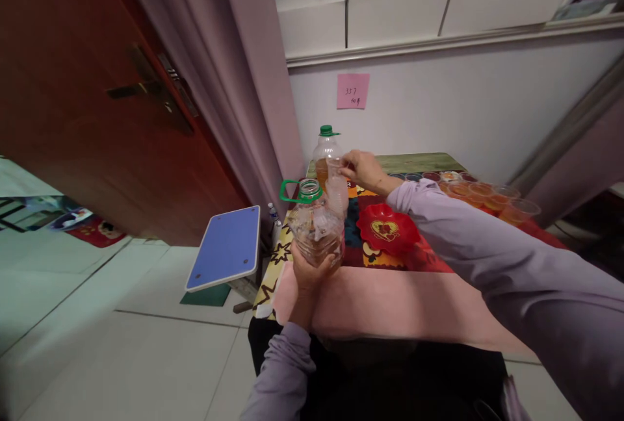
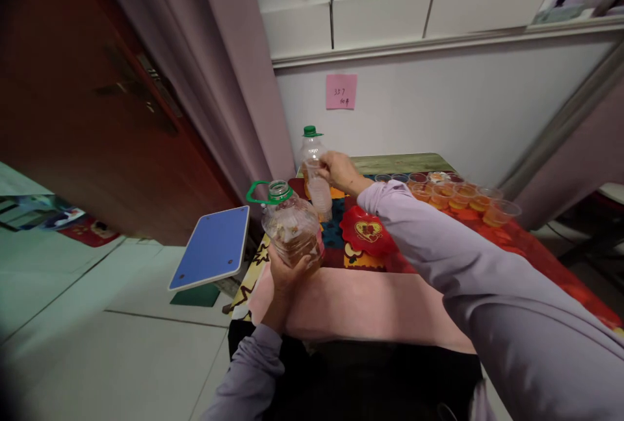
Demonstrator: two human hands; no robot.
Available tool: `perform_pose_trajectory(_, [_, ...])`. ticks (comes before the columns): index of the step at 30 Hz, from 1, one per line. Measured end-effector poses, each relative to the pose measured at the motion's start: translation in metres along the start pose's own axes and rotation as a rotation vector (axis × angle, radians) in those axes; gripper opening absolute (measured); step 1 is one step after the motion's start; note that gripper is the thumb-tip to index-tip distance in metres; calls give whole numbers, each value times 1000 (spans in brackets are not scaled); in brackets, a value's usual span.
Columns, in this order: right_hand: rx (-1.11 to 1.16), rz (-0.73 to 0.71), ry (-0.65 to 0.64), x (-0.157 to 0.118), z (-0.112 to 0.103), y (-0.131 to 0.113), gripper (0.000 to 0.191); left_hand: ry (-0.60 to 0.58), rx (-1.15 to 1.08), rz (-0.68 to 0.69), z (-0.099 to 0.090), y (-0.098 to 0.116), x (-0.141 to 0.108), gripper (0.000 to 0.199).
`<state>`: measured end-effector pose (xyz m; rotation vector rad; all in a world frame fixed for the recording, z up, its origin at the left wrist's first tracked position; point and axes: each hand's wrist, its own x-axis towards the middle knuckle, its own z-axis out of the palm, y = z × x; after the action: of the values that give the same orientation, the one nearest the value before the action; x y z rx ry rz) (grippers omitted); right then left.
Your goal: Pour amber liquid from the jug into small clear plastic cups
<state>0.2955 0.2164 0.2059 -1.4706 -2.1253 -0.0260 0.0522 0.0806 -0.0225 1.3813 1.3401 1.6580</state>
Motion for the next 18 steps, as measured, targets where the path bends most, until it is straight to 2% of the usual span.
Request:
perform_pose_trajectory(3, [36,-20,179,-23,-28,15,19,-13,-31,-3,1,6,0,106])
perform_pose_trajectory(5, [18,-4,219,-54,-35,31,20,-23,-68,0,2,8,1,110])
perform_pose_trajectory(6, [3,18,196,-72,-33,40,19,-22,-76,5,2,8,2,112])
perform_pose_trajectory(10, [-76,148,-44,-148,2,72,13,9,-35,8,3,5,5,112])
perform_pose_trajectory(12, [-116,215,-128,-174,21,82,14,14,9,4,2,3,6,111])
perform_pose_trajectory(15, [-139,258,-158,-191,39,90,15,14,67,7,0,-1,7,110])
perform_pose_trajectory(18, [-136,253,-157,-191,46,91,17,14,105,39,0,-4,7,107])
